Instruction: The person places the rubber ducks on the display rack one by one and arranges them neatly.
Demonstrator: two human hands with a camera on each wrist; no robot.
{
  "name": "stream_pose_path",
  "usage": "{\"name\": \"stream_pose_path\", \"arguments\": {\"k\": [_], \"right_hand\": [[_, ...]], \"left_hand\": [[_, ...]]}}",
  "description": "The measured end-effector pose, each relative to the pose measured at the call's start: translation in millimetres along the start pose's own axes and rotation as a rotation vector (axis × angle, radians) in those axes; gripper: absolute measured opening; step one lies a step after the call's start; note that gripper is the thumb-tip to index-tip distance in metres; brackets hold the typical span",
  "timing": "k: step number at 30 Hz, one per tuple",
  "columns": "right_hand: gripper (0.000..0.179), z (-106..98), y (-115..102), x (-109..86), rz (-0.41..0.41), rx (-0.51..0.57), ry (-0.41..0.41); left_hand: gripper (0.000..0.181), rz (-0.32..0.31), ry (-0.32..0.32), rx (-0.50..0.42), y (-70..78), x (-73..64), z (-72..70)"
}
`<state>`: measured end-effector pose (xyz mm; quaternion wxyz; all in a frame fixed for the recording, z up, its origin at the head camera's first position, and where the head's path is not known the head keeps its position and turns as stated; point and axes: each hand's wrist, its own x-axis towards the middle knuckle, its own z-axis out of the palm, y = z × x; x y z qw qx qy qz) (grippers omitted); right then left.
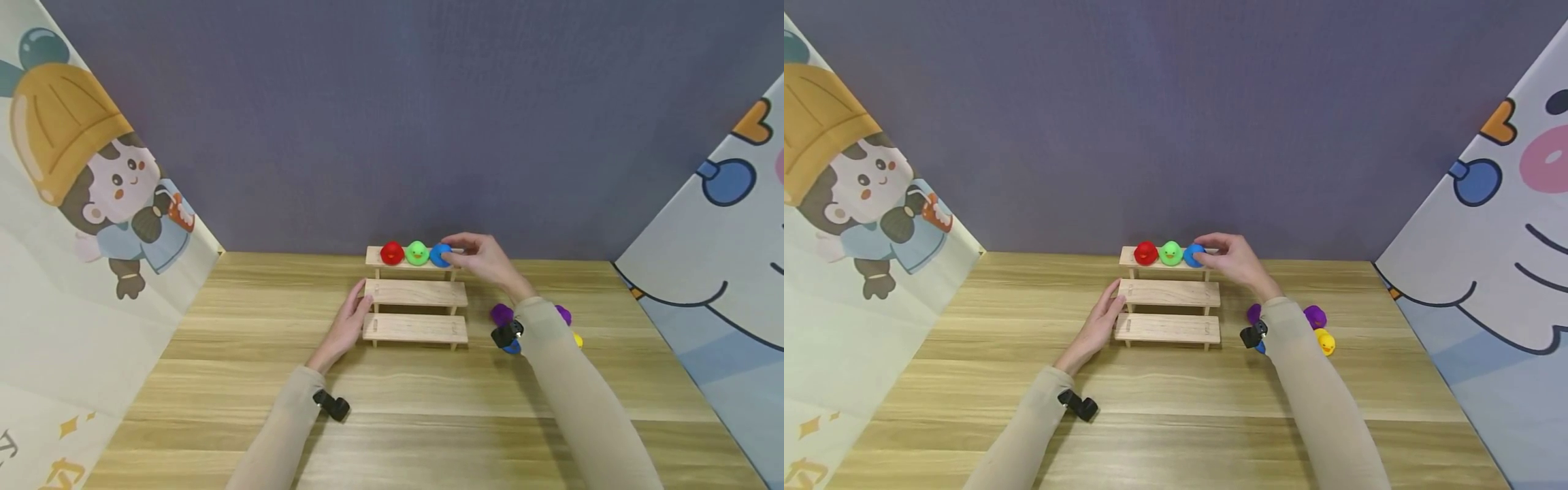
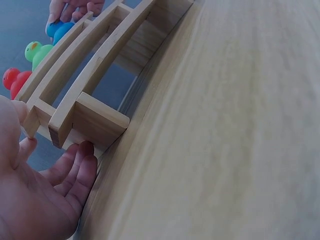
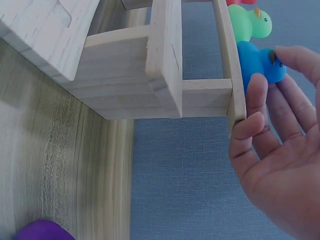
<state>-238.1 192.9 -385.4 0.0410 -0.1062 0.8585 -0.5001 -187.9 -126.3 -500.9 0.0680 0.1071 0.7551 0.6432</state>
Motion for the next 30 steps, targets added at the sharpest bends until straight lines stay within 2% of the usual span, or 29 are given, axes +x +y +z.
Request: {"name": "stream_pose_path", "arguments": {"k": [13,20,30], "right_hand": [[0.047,-0.7,-1.3,-2.1,0.002,0.013,0.004],[0.045,-4.8,-2.1,-6.6,-0.014,-0.003,0.04],[0.046,-13.4,11.2,-28.7,-0.015,-0.008,0.081]], "left_hand": [[0.063,-0.003,0.002,0.025,0.1,-0.6,0.4],[0.064,-0.008,0.006,0.03,1.2,-1.6,-0.3],[0.065,0.01,0.002,0.024,1.8,-2.0,0.1]]}}
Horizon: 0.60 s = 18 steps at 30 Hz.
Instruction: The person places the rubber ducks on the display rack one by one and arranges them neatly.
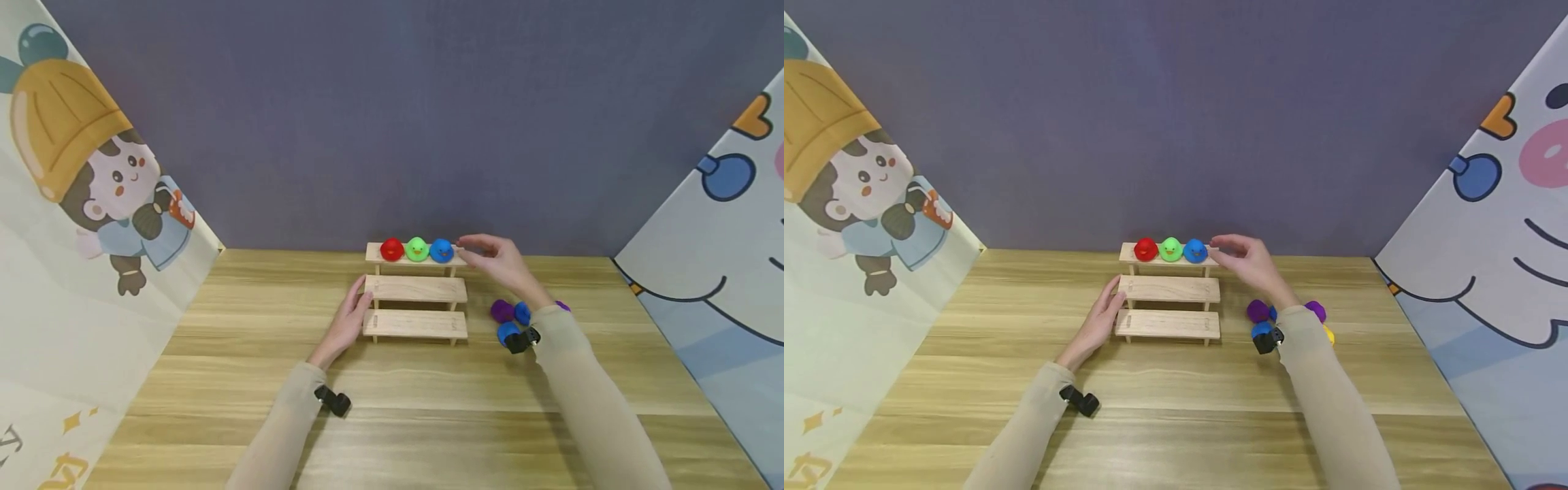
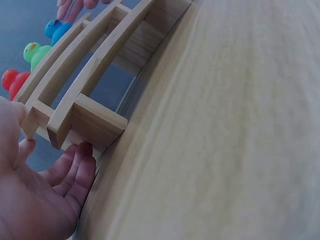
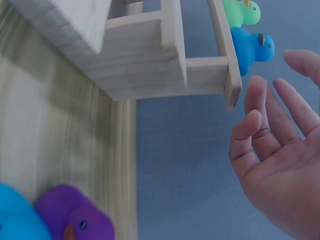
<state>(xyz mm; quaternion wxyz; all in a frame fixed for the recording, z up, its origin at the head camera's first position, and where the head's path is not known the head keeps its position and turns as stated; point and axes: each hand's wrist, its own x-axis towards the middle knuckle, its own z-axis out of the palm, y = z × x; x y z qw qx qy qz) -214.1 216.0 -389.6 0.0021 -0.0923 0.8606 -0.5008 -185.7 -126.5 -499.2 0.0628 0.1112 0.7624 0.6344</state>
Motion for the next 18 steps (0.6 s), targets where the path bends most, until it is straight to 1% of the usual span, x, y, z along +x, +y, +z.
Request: {"name": "stream_pose_path", "arguments": {"k": [3,7,10,15,18], "right_hand": [[0.046,-5.0,5.7,-6.9,-0.01,0.011,-0.008],[0.043,-8.6,13.8,-14.7,-0.036,0.035,-0.008],[0.041,-10.1,19.4,-20.9,-0.048,0.028,0.001],[0.043,-13.4,28.9,-34.3,-0.014,0.006,0.016],[0.045,-16.0,35.3,-43.3,-0.003,0.014,0.019]], "left_hand": [[0.066,0.01,0.003,0.018,0.3,0.8,0.2],[0.065,-0.007,0.008,0.024,0.2,-0.2,-0.5],[0.064,-0.022,0.014,0.013,0.0,-0.8,-0.8],[0.064,-0.024,0.016,0.001,-0.6,0.2,-0.7],[0.064,-0.026,0.009,0.006,-0.8,0.7,-0.5]]}}
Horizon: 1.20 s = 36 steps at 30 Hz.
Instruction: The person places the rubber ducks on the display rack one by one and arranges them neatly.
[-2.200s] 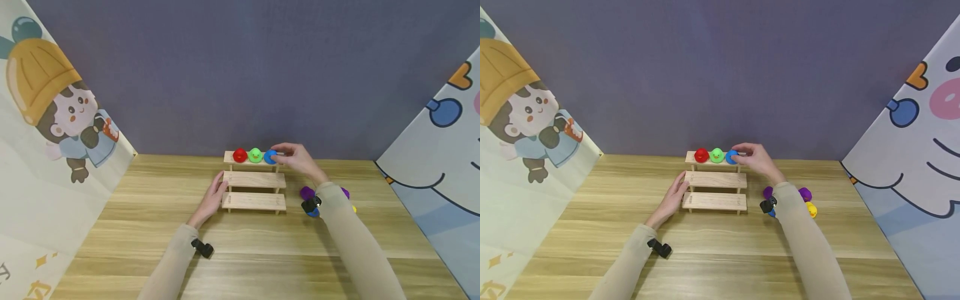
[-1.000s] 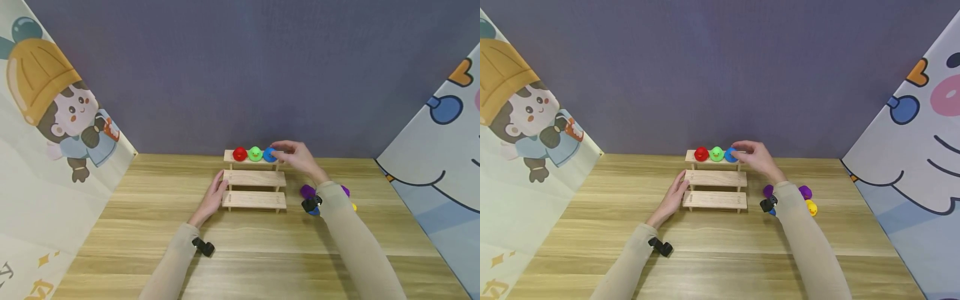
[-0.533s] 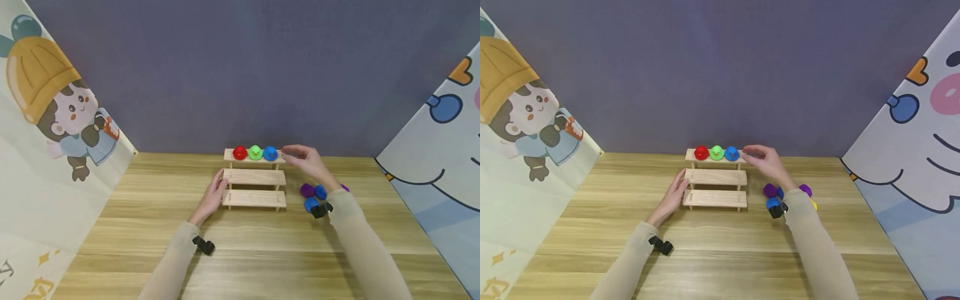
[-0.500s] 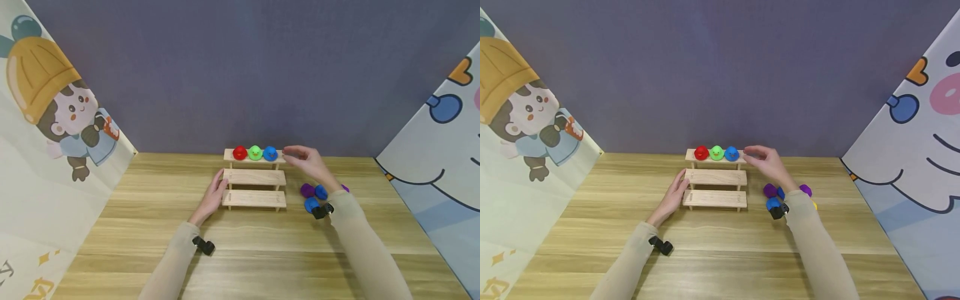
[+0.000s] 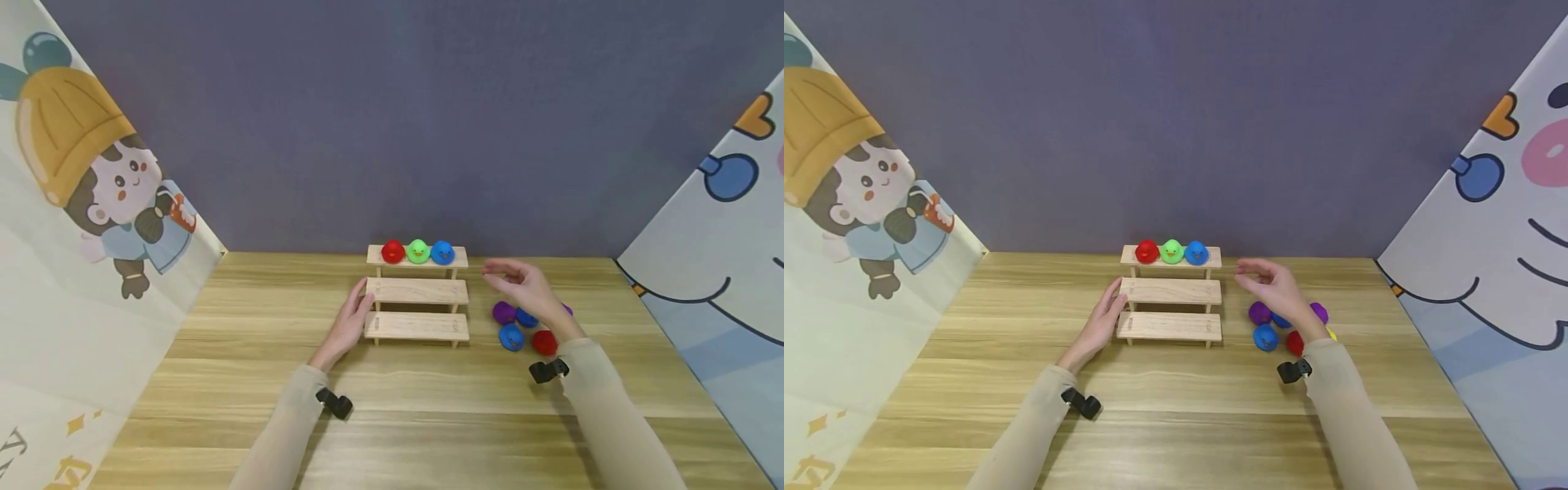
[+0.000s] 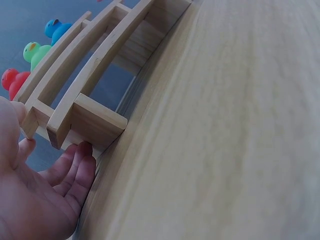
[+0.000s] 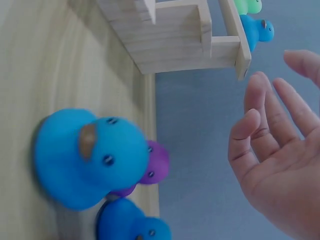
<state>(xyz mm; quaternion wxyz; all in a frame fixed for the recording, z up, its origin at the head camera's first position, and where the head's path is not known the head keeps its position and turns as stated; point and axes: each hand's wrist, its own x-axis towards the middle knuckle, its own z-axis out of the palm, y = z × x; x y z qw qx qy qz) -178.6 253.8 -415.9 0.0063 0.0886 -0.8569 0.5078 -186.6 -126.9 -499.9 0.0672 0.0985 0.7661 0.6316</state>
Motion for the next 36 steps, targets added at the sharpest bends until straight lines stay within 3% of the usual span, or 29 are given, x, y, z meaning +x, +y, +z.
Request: {"name": "stream_pose_path", "arguments": {"k": [9,20,31,36], "right_hand": [[0.045,-9.3,19.3,-27.7,-0.005,0.034,0.001],[0.03,-23.4,48.2,-64.2,-0.02,0.154,0.035],[0.03,-46.5,63.3,-94.6,0.051,0.159,0.094],[0.034,-58.3,68.9,-108.2,0.102,0.109,0.129]], "left_hand": [[0.064,-0.002,-0.002,-0.001,-1.5,-1.4,1.2],[0.065,-0.006,-0.023,0.007,0.0,0.9,-1.7],[0.065,0.0,-0.012,0.02,-1.4,1.9,-0.3],[0.064,0.01,-0.014,0.014,-2.7,1.4,-0.3]]}}
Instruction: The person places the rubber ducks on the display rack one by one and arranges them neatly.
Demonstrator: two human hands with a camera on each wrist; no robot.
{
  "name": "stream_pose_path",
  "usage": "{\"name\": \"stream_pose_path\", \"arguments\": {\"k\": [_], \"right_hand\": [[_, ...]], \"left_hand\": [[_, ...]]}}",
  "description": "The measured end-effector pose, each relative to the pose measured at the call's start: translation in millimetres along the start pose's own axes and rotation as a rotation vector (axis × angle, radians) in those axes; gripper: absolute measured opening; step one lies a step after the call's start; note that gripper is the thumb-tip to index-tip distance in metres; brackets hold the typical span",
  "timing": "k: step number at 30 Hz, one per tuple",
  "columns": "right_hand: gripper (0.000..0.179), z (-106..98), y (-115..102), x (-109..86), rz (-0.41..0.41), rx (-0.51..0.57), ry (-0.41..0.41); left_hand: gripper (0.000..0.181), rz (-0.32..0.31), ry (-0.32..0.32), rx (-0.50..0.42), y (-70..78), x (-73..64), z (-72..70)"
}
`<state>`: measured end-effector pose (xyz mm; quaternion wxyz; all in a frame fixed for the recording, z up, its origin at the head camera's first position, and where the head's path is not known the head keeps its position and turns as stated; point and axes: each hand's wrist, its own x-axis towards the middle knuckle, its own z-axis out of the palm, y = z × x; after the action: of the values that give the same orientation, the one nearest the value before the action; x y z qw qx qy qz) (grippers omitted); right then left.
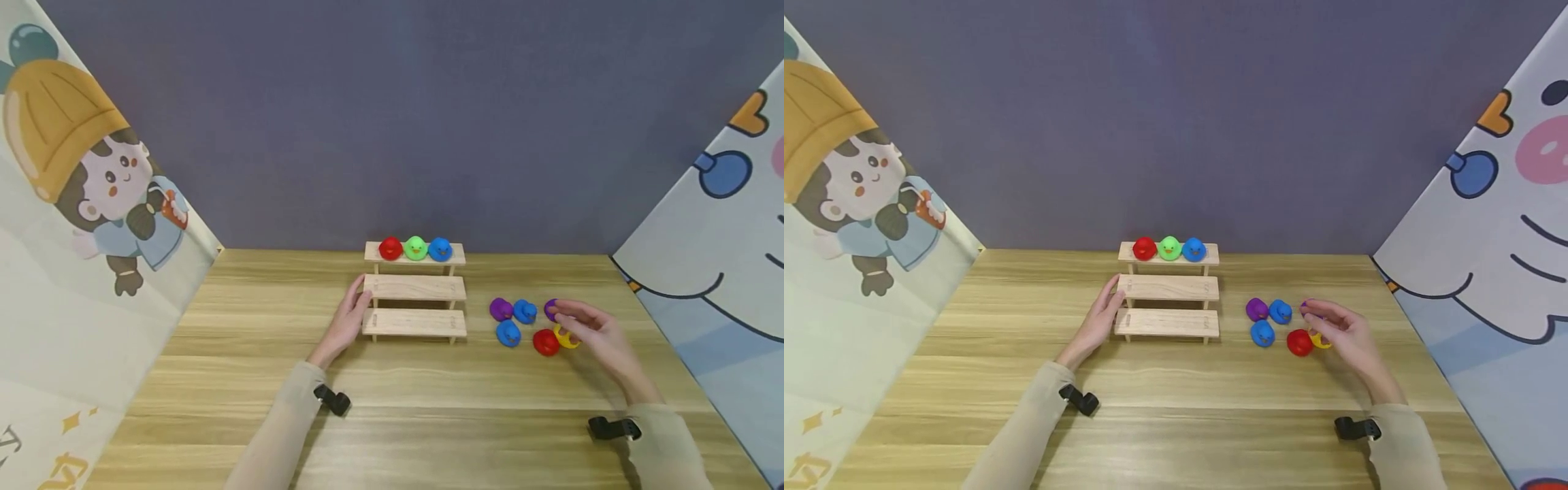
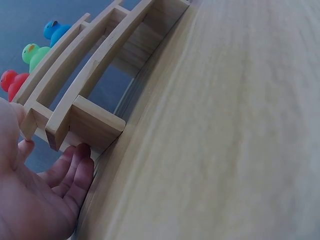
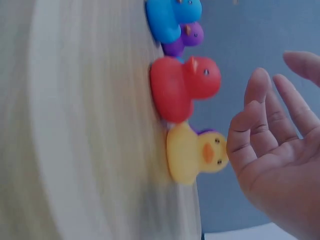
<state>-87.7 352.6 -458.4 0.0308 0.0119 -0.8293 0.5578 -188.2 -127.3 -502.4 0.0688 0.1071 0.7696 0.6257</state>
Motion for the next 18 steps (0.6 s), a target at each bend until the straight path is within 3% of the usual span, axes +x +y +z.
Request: {"name": "stream_pose_path", "arguments": {"k": [4,12,18], "right_hand": [[0.04,-10.0,4.4,-10.0,0.032,-0.05,0.024],[0.06,-18.9,14.4,-20.1,0.175,-0.173,-0.002],[0.058,-22.2,21.4,-23.7,0.188,-0.152,0.027]], "left_hand": [[0.064,0.005,-0.002,0.003,1.8,-1.2,-0.3],[0.063,0.002,0.004,0.002,2.7,-0.8,-1.5],[0.064,-0.002,0.004,-0.003,1.8,-0.3,0.9]]}}
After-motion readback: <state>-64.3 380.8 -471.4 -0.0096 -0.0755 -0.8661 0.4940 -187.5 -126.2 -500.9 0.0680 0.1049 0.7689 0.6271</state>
